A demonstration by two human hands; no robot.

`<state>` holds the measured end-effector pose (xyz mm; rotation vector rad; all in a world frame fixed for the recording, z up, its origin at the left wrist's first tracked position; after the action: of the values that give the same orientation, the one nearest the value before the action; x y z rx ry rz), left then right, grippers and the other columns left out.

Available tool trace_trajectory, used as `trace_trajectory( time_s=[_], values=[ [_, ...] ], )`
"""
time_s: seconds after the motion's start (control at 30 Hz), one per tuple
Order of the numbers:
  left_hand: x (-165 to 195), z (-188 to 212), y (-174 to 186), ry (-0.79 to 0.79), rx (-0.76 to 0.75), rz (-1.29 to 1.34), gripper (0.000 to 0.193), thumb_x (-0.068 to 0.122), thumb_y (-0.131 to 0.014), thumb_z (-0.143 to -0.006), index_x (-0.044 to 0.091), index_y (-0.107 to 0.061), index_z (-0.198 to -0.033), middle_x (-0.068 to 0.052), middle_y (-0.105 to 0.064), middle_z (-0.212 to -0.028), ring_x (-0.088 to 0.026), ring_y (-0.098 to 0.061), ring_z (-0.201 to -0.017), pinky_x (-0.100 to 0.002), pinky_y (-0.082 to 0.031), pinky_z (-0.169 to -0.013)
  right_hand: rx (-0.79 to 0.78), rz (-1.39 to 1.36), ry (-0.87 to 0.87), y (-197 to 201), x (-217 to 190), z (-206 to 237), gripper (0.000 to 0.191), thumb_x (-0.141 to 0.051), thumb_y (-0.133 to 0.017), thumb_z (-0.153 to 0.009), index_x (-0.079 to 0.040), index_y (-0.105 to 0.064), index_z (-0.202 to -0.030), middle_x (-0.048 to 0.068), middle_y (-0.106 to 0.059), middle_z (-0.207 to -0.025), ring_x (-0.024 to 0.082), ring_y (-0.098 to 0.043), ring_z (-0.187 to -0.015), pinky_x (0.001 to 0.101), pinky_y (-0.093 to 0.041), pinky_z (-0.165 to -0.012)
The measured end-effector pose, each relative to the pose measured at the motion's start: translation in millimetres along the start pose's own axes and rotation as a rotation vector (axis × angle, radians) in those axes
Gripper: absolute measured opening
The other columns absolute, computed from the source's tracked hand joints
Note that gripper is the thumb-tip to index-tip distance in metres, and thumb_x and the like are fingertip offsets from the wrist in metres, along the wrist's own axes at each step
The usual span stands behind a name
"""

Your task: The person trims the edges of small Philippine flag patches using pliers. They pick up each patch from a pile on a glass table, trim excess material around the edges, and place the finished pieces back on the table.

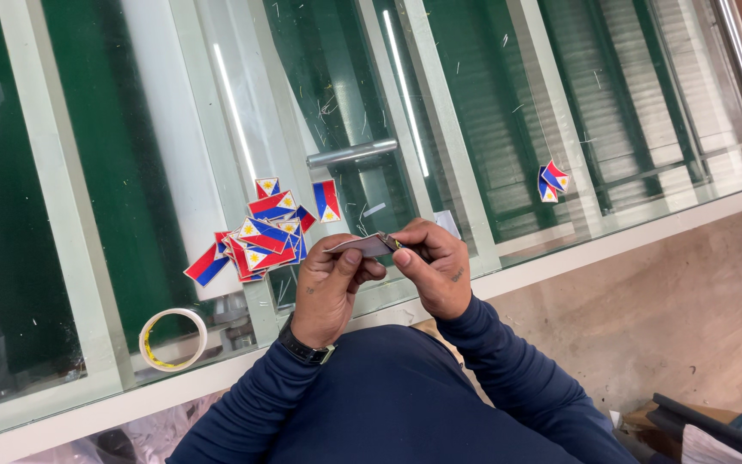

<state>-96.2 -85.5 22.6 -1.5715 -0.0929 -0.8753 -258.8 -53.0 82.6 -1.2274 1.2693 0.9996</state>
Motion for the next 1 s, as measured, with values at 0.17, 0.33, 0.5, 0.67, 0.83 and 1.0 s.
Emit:
trace_trajectory(
  time_s=[0.17,0.33,0.5,0.67,0.83,1.0],
  values=[
    [-1.4,-0.5,-2.5,0.019,0.012,0.019,0.022,0.015,-0.062,-0.106,0.004,-0.062,-0.125,-0.014,-0.073,-0.111,-0.022,-0.073,-0.094,-0.037,-0.061,-0.086,0.017,0.028,0.011,0.0,-1.0,3.2,0.027,-0.018,-0.073,-0.097,0.004,-0.066,-0.111,0.007,-0.066,-0.099,0.008,-0.061,-0.084,0.0232,-0.050,-0.074],
    [1.2,-0.6,-4.5,0.012,0.003,0.026,0.022,0.016,-0.062,-0.105,0.004,-0.062,-0.124,-0.014,-0.073,-0.111,-0.021,-0.073,-0.094,-0.036,-0.061,-0.086,0.027,0.042,0.027,0.6,0.1,3.8,0.029,-0.019,-0.075,-0.097,0.004,-0.065,-0.113,0.006,-0.064,-0.099,0.008,-0.060,-0.086,0.0232,-0.049,-0.076],
    [-1.3,-0.4,-5.0,0.018,0.009,0.009,0.022,0.015,-0.062,-0.105,0.004,-0.062,-0.124,-0.014,-0.073,-0.110,-0.021,-0.073,-0.095,-0.037,-0.061,-0.087,0.039,0.018,0.040,0.4,1.3,3.9,0.030,-0.019,-0.076,-0.097,0.004,-0.066,-0.113,0.006,-0.065,-0.098,0.008,-0.060,-0.086,0.0233,-0.050,-0.075],
    [-3.8,-0.5,-4.3,0.019,0.013,0.013,0.022,0.014,-0.062,-0.105,0.004,-0.062,-0.125,-0.014,-0.073,-0.110,-0.022,-0.073,-0.094,-0.037,-0.062,-0.086,0.053,0.004,0.048,-0.1,4.0,5.1,0.029,-0.018,-0.076,-0.098,0.004,-0.067,-0.113,0.005,-0.065,-0.099,0.007,-0.062,-0.086,0.0224,-0.050,-0.076],
    [-5.2,-0.3,-5.4,0.027,0.007,0.021,0.022,0.015,-0.061,-0.106,0.004,-0.062,-0.125,-0.014,-0.073,-0.110,-0.021,-0.073,-0.093,-0.036,-0.062,-0.085,0.100,0.031,0.063,-0.4,5.7,6.0,0.027,-0.018,-0.075,-0.100,0.005,-0.070,-0.112,0.006,-0.066,-0.097,0.006,-0.059,-0.082,0.0211,-0.047,-0.072],
    [-5.9,-0.9,-5.7,0.031,0.008,0.043,0.022,0.015,-0.061,-0.106,0.003,-0.062,-0.124,-0.014,-0.073,-0.111,-0.021,-0.073,-0.092,-0.036,-0.062,-0.084,0.057,-0.016,0.081,-3.1,3.1,6.0,0.029,-0.020,-0.076,-0.098,0.004,-0.067,-0.112,0.005,-0.065,-0.099,0.007,-0.062,-0.086,0.0219,-0.050,-0.075]
  ],
)
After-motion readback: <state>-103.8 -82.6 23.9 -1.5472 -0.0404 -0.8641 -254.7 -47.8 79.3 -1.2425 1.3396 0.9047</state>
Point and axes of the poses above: each hand's wrist, its own z-axis away from the middle knuckle, its own y-axis out of the back of the hand, x = y × z, the point moved 4 cm from there along -z, towards the middle knuckle
